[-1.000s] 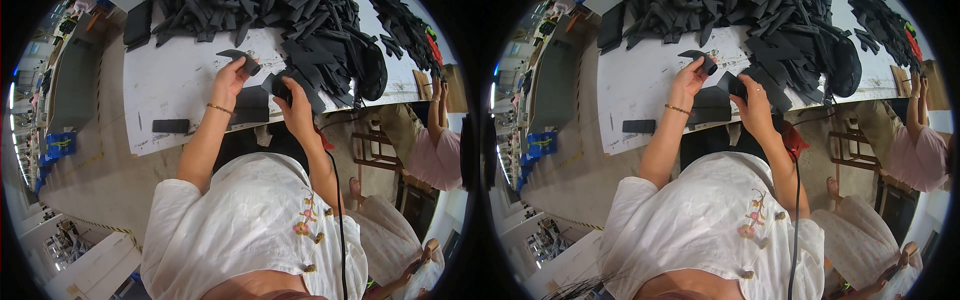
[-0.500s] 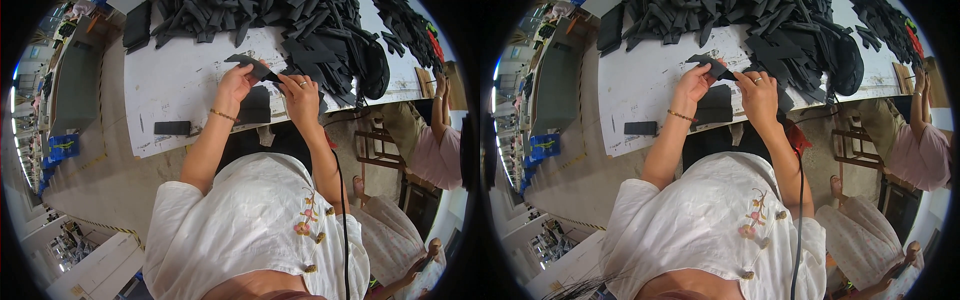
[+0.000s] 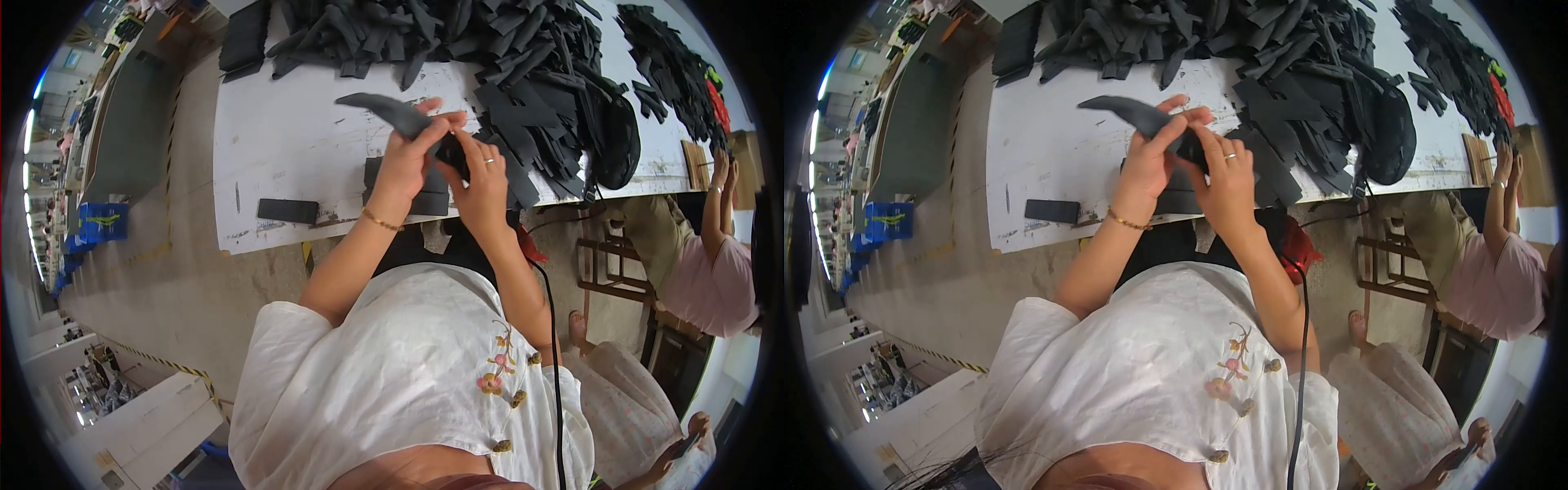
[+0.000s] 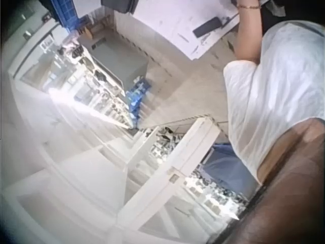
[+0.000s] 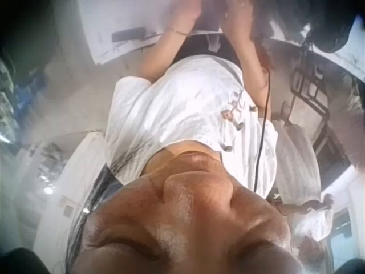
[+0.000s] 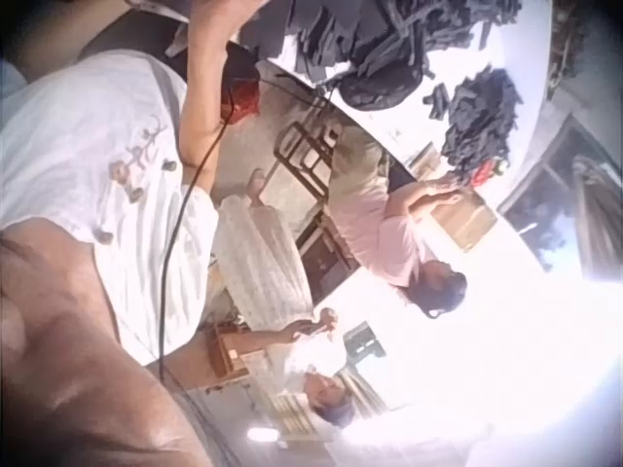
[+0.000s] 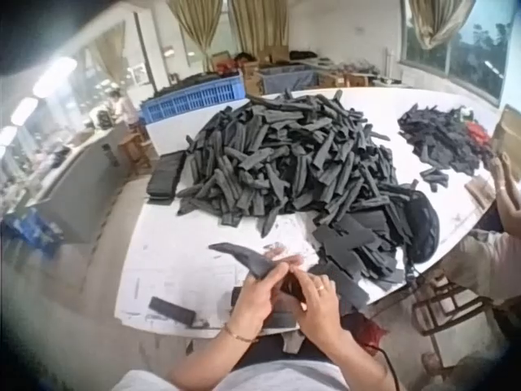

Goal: Sorting and inspecting small grey foam components on a factory worktable.

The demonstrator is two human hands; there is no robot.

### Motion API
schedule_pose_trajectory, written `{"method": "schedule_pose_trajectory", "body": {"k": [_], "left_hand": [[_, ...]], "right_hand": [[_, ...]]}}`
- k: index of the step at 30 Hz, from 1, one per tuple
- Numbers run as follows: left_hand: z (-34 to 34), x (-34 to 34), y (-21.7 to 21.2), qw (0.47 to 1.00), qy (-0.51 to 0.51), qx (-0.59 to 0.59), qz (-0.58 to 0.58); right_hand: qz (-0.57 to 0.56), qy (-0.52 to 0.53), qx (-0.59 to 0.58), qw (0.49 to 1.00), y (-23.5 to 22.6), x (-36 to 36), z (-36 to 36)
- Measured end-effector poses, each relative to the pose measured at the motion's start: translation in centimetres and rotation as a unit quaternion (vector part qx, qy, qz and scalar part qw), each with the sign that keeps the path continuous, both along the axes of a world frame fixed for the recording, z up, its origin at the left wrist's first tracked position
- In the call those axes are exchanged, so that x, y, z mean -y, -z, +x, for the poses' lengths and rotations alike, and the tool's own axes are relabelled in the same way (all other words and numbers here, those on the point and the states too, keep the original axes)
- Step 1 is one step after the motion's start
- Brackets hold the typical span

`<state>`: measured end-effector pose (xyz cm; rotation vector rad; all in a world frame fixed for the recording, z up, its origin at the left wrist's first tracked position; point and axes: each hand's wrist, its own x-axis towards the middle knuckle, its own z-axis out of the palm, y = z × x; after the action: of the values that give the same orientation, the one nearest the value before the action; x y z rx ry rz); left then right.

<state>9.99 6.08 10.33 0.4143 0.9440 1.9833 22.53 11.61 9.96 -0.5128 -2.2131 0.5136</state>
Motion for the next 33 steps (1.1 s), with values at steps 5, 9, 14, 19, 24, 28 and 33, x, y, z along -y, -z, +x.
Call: {"method": "schedule_pose_trajectory", "body": {"k": [5, 9, 14, 19, 24, 28, 33], "left_hand": [[-0.5, 0.0, 0.8, 0.997, 0.014, -0.048, 0.054], [2.2, 0.3, 0.9, 0.997, 0.014, 0.066, 0.046], [-1.0, 1.0, 0.2, 0.996, -0.062, 0.044, 0.042], [2.1, 1.0, 0.9, 0.993, 0.000, 0.117, 0.033], [1.3, 1.5, 0.9, 0.992, 0.001, 0.128, -0.007], [-0.5, 0.9, 0.7, 0.987, -0.077, 0.131, 0.042], [0.1, 0.4, -0.2, 0.985, -0.079, 0.122, 0.089]], "right_hand": [[-0.055, -0.014, 0.018, 0.998, 1.1, 1.0, 0.6], [-0.084, -0.058, 0.020, 0.995, 0.7, 0.8, -0.5], [-0.079, -0.051, 0.049, 0.994, -0.4, 0.7, 0.9], [-0.129, -0.106, 0.033, 0.985, 0.2, 0.5, -0.7], [-0.138, -0.107, 0.065, 0.983, 0.0, 0.4, 0.0], [-0.154, -0.133, 0.061, 0.977, -0.3, -0.3, 0.7], [-0.130, -0.151, -0.006, 0.980, -1.3, -0.9, 0.3]]}}
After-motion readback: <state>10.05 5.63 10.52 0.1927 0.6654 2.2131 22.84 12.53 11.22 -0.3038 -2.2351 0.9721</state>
